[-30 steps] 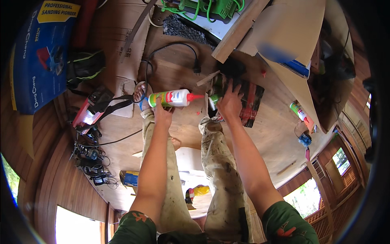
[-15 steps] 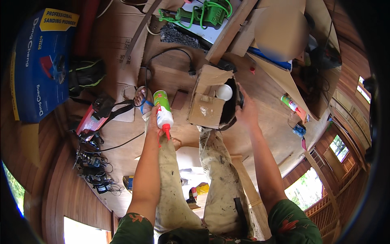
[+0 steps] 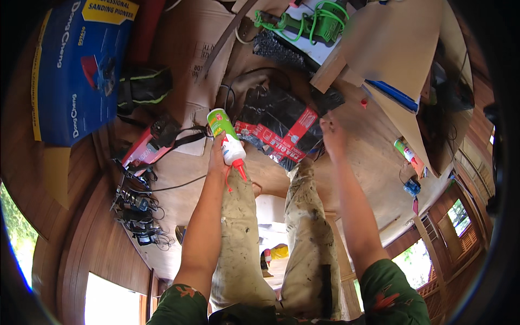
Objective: The person sweeps a wooden floor with a broom, then unpacks a box containing sanding pads and glue bottles. They place a sanding pad into a bucket and use an electric floor sander to sand the wooden floor in a room with scattered tools and materials.
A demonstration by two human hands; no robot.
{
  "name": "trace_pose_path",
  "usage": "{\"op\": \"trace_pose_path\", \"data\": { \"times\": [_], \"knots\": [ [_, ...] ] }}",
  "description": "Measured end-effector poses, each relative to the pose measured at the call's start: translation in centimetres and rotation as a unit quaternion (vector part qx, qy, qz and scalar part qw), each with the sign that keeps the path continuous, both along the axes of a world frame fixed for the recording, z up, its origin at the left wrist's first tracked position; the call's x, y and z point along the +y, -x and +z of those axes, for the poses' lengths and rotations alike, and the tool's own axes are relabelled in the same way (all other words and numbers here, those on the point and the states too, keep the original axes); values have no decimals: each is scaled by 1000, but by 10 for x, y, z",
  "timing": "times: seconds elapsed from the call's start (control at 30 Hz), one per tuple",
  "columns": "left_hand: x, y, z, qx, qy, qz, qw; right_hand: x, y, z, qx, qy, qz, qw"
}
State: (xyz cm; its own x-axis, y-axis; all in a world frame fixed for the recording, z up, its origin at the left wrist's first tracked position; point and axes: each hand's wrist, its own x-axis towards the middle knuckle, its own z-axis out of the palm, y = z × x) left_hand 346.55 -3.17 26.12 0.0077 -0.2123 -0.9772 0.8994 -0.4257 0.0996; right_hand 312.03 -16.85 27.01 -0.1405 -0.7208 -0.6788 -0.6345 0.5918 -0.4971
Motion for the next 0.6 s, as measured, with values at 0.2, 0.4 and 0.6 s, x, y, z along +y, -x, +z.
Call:
{"op": "trace_pose_path", "data": {
  "times": [0.2,0.4,0.6],
  "knots": [
    [23,28,28,44,2,-18,999,-8,31,-16,163,164,267,936],
    [36,112,111,-7,76,-270,960,41,-69,101,-296,-109,42,948],
    [-11,101,60,-371,67,-586,717,66,4,111,-304,-216,-283,884]
  ]
}}
